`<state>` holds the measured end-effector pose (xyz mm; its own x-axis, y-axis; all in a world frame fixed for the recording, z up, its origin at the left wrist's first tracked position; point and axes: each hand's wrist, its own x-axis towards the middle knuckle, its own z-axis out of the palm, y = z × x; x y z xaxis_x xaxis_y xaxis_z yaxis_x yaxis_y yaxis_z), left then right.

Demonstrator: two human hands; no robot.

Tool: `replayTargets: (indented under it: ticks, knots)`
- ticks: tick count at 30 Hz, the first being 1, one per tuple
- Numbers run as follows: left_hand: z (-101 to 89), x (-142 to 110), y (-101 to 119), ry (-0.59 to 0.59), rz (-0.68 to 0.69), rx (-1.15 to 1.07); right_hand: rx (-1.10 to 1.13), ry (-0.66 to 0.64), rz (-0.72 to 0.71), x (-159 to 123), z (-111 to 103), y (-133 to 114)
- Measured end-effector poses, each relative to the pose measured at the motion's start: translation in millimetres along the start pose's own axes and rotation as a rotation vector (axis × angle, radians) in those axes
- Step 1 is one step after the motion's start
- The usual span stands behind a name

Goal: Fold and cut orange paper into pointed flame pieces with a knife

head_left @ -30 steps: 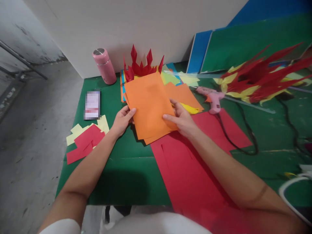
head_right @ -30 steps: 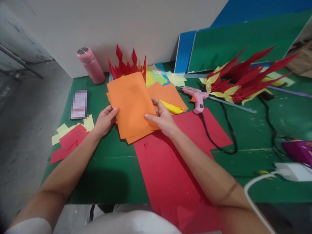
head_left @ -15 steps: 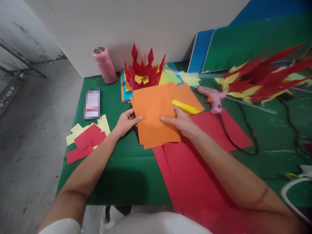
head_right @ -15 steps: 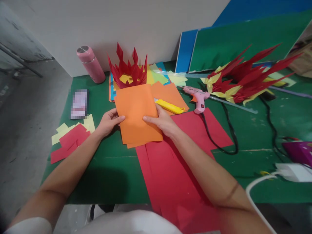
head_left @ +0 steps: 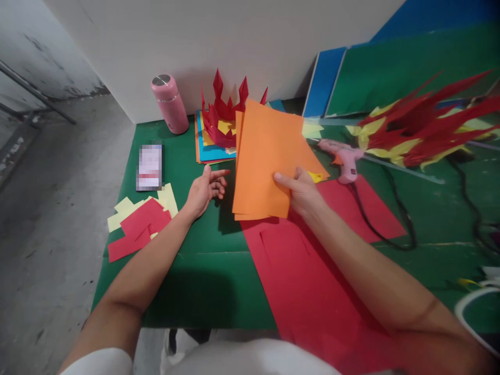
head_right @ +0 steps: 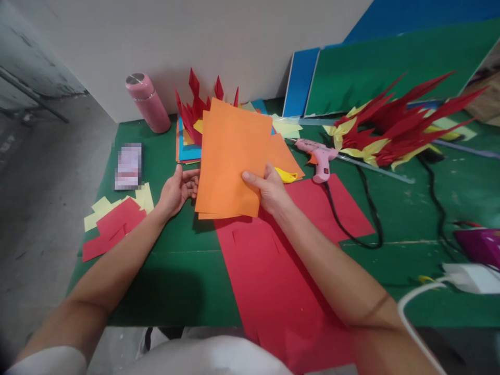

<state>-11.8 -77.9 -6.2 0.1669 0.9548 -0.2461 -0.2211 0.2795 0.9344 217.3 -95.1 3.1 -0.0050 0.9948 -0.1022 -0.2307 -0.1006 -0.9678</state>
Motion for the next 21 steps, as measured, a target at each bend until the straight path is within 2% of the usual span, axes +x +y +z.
replayTargets:
  ticks: [5, 8, 11, 14, 17, 21]
  knots:
    - [-4.1, 1, -7, -0.034, 0.06, -0.067, -0.021, -0.056, -0.095, 19, 21, 1]
    - [-5.1, 1, -8, -0.011, 0.132, -0.134, -0.058, -0.103, -0.091, 24, 31, -4]
    - [-5.4, 2, -9, 0.042, 0.186, -0.166, -0.092, -0.137, -0.056, 16, 31, -13]
    - [-5.9, 2, -9, 0.076, 0.218, -0.131, -0.109, -0.18, 0.055, 0, 24, -23]
    - [-6.3, -1, -10, 0.111, 0.196, -0.056, -0.13, -0.278, 0.241, -17, 14, -29]
    - [-5.0, -7, -11, 0.076, 0.145, -0.003, -0.114, -0.217, 0.359, -25, 5, -23]
